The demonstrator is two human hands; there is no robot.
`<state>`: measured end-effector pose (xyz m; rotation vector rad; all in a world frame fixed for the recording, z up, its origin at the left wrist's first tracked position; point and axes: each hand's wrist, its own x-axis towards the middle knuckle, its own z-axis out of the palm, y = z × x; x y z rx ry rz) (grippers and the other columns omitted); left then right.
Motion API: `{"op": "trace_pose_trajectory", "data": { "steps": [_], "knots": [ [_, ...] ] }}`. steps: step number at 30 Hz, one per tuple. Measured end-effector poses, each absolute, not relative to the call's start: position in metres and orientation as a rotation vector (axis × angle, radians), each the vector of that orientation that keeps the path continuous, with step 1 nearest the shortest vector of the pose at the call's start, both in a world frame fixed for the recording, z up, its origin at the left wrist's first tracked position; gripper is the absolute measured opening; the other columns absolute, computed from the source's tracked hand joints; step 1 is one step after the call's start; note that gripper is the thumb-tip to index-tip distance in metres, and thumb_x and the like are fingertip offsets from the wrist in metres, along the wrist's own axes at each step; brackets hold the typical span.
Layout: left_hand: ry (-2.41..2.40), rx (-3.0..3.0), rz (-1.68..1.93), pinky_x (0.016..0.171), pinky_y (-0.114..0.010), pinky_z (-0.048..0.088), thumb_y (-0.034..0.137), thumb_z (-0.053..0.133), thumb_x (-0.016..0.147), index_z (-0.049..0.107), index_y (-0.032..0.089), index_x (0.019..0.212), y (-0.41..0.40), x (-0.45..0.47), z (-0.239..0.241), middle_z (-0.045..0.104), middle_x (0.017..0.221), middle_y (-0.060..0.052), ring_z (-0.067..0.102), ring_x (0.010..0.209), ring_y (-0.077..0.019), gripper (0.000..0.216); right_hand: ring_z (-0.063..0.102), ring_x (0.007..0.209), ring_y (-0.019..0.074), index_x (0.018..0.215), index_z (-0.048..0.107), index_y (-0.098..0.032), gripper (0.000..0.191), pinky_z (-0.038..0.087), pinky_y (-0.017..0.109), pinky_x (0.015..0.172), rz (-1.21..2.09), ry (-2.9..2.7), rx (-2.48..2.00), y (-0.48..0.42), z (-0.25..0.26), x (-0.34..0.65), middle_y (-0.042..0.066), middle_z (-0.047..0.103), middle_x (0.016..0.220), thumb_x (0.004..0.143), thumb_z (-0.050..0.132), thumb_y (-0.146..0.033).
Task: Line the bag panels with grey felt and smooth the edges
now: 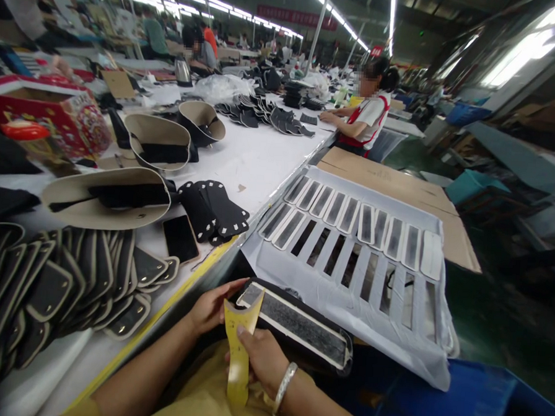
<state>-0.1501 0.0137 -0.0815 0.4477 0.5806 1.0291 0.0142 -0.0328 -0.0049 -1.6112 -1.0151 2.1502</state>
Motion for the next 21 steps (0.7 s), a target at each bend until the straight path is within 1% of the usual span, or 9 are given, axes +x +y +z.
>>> {"op": "trace_pose_trajectory", "data": {
  "steps": [2, 3, 4, 6, 9, 12, 15, 18, 21],
  "knots": [
    [0.531, 0.349, 1.05, 0.073, -0.027, 0.051, 0.047, 0.041, 0.089, 0.058, 0.016, 0.12, 0.017, -0.14, -0.074, 0.047, 0.136, -0.01, 0.065, 0.08, -0.0154, 0.047, 0.065, 0.057, 0.0197, 0.086, 0.054, -0.013, 0.051, 0.03, 0.018, 0.035, 2.116, -1.014, -1.635, -0.034, -0.007, 0.012, 0.011, 0.068, 0.072, 0.075, 0.051, -0.062],
    [0.508, 0.311, 1.06, 0.082, -0.03, 0.049, 0.053, 0.038, 0.089, 0.058, 0.016, 0.12, 0.018, -0.135, -0.071, 0.049, 0.134, -0.01, 0.063, 0.092, -0.0197, 0.053, 0.065, 0.056, 0.0199, 0.085, 0.053, -0.013, 0.051, 0.029, 0.018, 0.035, 2.1, -1.011, -1.641, -0.035, -0.009, 0.01, 0.011, 0.068, 0.071, 0.075, 0.05, -0.063],
    [0.486, 0.284, 1.068, 0.088, -0.033, 0.047, 0.057, 0.035, 0.088, 0.057, 0.015, 0.121, 0.019, -0.129, -0.07, 0.051, 0.132, -0.01, 0.06, 0.101, -0.0229, 0.058, 0.065, 0.056, 0.0198, 0.084, 0.053, -0.013, 0.051, 0.028, 0.018, 0.034, 2.085, -1.006, -1.644, -0.035, -0.011, 0.009, 0.011, 0.068, 0.07, 0.075, 0.05, -0.063],
    [0.456, 0.253, 1.078, 0.094, -0.037, 0.043, 0.063, 0.031, 0.087, 0.055, 0.015, 0.123, 0.019, -0.121, -0.07, 0.054, 0.128, -0.012, 0.055, 0.11, -0.0265, 0.065, 0.064, 0.053, 0.0188, 0.081, 0.054, -0.013, 0.052, 0.029, 0.019, 0.034, 2.066, -0.99, -1.635, -0.036, -0.014, 0.007, 0.011, 0.067, 0.068, 0.074, 0.05, -0.064],
    [0.446, 0.225, 1.084, 0.095, -0.04, 0.042, 0.069, 0.028, 0.084, 0.051, 0.014, 0.127, 0.017, -0.117, -0.073, 0.058, 0.122, -0.015, 0.055, 0.111, -0.0287, 0.073, 0.062, 0.05, 0.0173, 0.08, 0.055, -0.012, 0.054, 0.031, 0.019, 0.033, 2.06, -0.936, -1.621, -0.037, -0.018, 0.002, 0.01, 0.067, 0.067, 0.071, 0.053, -0.066],
    [0.43, 0.214, 1.1, 0.093, -0.042, 0.043, 0.073, 0.029, 0.081, 0.045, 0.014, 0.132, 0.014, -0.115, -0.072, 0.059, 0.119, -0.016, 0.056, 0.108, -0.0303, 0.08, 0.06, 0.049, 0.0157, 0.081, 0.057, -0.011, 0.055, 0.037, 0.02, 0.035, 2.078, -0.846, -1.603, -0.038, -0.022, -0.006, 0.011, 0.067, 0.07, 0.068, 0.056, -0.065],
    [0.397, 0.231, 1.137, 0.09, -0.039, 0.044, 0.073, 0.033, 0.08, 0.042, 0.014, 0.134, 0.012, -0.114, -0.071, 0.059, 0.12, -0.016, 0.056, 0.108, -0.0296, 0.08, 0.058, 0.044, 0.0141, 0.081, 0.058, -0.01, 0.055, 0.041, 0.022, 0.036, 2.078, -0.792, -1.602, -0.038, -0.027, -0.013, 0.012, 0.067, 0.072, 0.069, 0.056, -0.064],
    [0.366, 0.283, 1.163, 0.087, -0.034, 0.044, 0.069, 0.037, 0.081, 0.043, 0.014, 0.134, 0.01, -0.115, -0.072, 0.06, 0.119, -0.016, 0.058, 0.106, -0.0276, 0.077, 0.056, 0.041, 0.0129, 0.079, 0.06, -0.009, 0.056, 0.041, 0.022, 0.034, 2.05, -0.816, -1.591, -0.038, -0.03, -0.016, 0.012, 0.067, 0.07, 0.069, 0.056, -0.064],
    [0.384, 0.33, 1.155, 0.08, -0.033, 0.046, 0.068, 0.038, 0.082, 0.042, 0.014, 0.135, 0.01, -0.118, -0.073, 0.061, 0.116, -0.016, 0.062, 0.096, -0.0261, 0.076, 0.054, 0.04, 0.0118, 0.078, 0.06, -0.009, 0.056, 0.038, 0.019, 0.032, 2.057, -0.825, -1.537, -0.037, -0.028, -0.016, 0.012, 0.066, 0.067, 0.069, 0.057, -0.064]
  ]
}}
